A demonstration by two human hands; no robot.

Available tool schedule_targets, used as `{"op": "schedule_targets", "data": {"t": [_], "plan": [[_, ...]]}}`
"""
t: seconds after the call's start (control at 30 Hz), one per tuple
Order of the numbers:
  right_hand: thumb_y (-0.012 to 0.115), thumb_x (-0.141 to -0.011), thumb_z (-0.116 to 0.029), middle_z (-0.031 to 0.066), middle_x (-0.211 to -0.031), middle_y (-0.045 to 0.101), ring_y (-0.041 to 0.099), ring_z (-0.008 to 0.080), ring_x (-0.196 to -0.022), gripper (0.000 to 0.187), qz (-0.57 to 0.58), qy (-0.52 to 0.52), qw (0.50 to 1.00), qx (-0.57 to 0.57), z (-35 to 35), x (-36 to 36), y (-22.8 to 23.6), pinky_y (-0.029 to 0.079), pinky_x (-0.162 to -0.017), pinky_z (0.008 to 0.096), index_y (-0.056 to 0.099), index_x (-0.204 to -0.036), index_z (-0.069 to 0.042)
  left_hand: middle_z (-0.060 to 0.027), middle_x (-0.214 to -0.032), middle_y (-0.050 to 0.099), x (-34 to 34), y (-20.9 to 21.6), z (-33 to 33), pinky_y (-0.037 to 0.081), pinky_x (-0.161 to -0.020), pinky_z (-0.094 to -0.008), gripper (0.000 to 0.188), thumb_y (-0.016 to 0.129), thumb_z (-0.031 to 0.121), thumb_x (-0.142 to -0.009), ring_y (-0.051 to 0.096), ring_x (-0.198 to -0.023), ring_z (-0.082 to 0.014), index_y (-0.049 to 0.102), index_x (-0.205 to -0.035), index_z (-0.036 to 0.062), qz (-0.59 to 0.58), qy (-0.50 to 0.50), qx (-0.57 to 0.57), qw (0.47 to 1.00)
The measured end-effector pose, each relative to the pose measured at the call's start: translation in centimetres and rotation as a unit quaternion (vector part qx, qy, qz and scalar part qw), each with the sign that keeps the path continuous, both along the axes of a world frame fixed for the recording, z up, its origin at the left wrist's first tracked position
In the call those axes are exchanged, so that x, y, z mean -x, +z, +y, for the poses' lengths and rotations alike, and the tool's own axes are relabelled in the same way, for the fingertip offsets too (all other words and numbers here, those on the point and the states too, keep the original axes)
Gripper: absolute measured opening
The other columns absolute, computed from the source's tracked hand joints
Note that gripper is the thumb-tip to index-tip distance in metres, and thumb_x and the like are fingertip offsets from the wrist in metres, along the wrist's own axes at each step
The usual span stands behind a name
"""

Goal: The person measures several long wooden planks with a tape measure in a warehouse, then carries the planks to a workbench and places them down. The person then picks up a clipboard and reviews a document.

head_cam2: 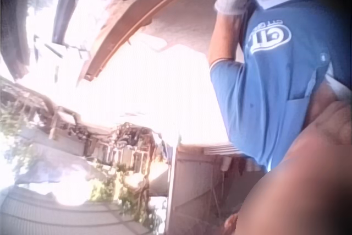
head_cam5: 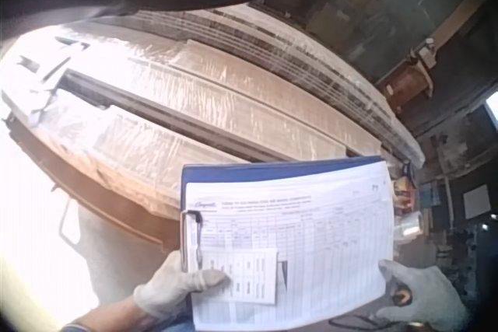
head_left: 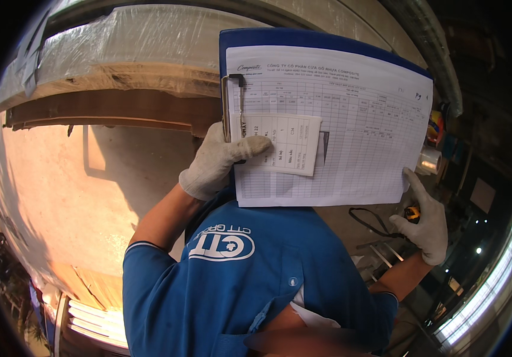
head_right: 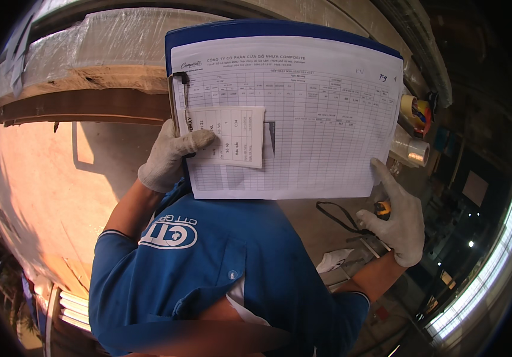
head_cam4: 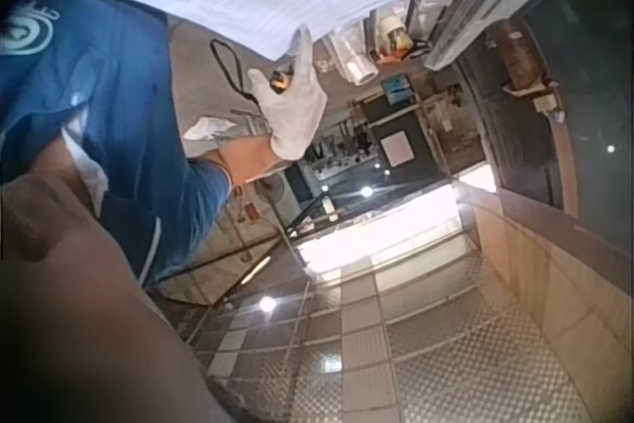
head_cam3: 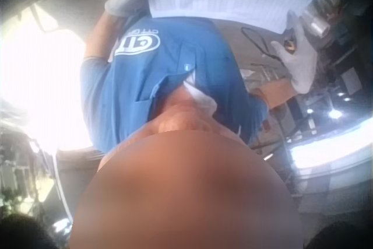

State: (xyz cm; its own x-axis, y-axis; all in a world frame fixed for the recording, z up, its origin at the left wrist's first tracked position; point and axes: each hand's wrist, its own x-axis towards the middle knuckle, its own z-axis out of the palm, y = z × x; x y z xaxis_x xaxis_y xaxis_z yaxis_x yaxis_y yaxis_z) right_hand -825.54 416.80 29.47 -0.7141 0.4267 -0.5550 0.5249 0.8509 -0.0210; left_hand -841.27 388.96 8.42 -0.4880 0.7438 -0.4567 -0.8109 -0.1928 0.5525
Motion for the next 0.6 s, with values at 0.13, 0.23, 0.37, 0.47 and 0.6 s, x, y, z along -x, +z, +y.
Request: {"op": "schedule_targets", "data": {"t": [0.13, 0.23, 0.37, 0.47, 0.6], "plan": [[0.081, -0.052, -0.017, 0.0214, -0.106, 0.069, 0.069, 0.0290, -0.076, 0.095, -0.013, -0.027, 0.999, 0.013, 0.0, -0.5, 0.1, 0.054, -0.077, 0.0365, 0.050, -0.142, -0.013, -0.0188, -0.105, 0.068, -0.2, -0.1, 0.0, 0.057, -0.083, -0.0337, 0.052, 0.079, 0.022, -0.081, 0.069, -0.092, -0.0223, 0.059, -0.118, -0.0083, -0.002, 0.002, 0.001, 1.000], [0.080, -0.053, -0.018, 0.0206, -0.100, 0.069, 0.067, 0.0277, -0.072, 0.095, -0.011, -0.030, 0.999, 0.019, 0.4, 0.2, 0.3, 0.053, -0.075, 0.0361, 0.050, -0.142, -0.014, -0.0191, -0.105, 0.068, -0.2, -0.1, 0.1, 0.057, -0.084, -0.0342, 0.052, 0.079, 0.022, -0.081, 0.069, -0.092, -0.0227, 0.059, -0.118, -0.0084, 0.005, -0.004, 0.011, 1.000], [0.080, -0.053, -0.019, 0.0185, -0.089, 0.068, 0.066, 0.0263, -0.069, 0.095, -0.010, -0.033, 0.999, 0.018, 0.3, -0.7, 0.3, 0.053, -0.072, 0.0354, 0.050, -0.143, -0.014, -0.0193, -0.105, 0.068, -0.6, -0.1, 0.0, 0.057, -0.084, -0.0349, 0.053, 0.079, 0.022, -0.081, 0.069, -0.092, -0.0230, 0.059, -0.119, -0.0084, 0.013, 0.003, 0.008, 1.000], [0.080, -0.054, -0.020, 0.0175, -0.085, 0.067, 0.065, 0.0257, -0.068, 0.094, -0.010, -0.036, 0.999, 0.020, 0.2, -1.3, 0.1, 0.053, -0.072, 0.0351, 0.050, -0.143, -0.014, -0.0195, -0.104, 0.068, -0.7, -0.1, 0.0, 0.056, -0.085, -0.0352, 0.053, 0.079, 0.023, -0.081, 0.069, -0.092, -0.0230, 0.059, -0.119, -0.0083, 0.011, -0.001, 0.007, 1.000], [0.076, -0.054, -0.014, 0.0086, -0.067, 0.061, 0.062, 0.0176, -0.062, 0.097, 0.004, -0.006, 1.000, 0.019, 0.3, -1.6, 0.1, 0.050, -0.068, 0.0310, 0.045, -0.146, -0.010, -0.0196, -0.104, 0.068, -0.7, 0.1, 0.1, 0.057, -0.084, -0.0352, 0.054, 0.079, 0.024, -0.080, 0.069, -0.092, -0.0230, 0.059, -0.118, -0.0083, 0.009, -0.007, 0.010, 1.000]]}}
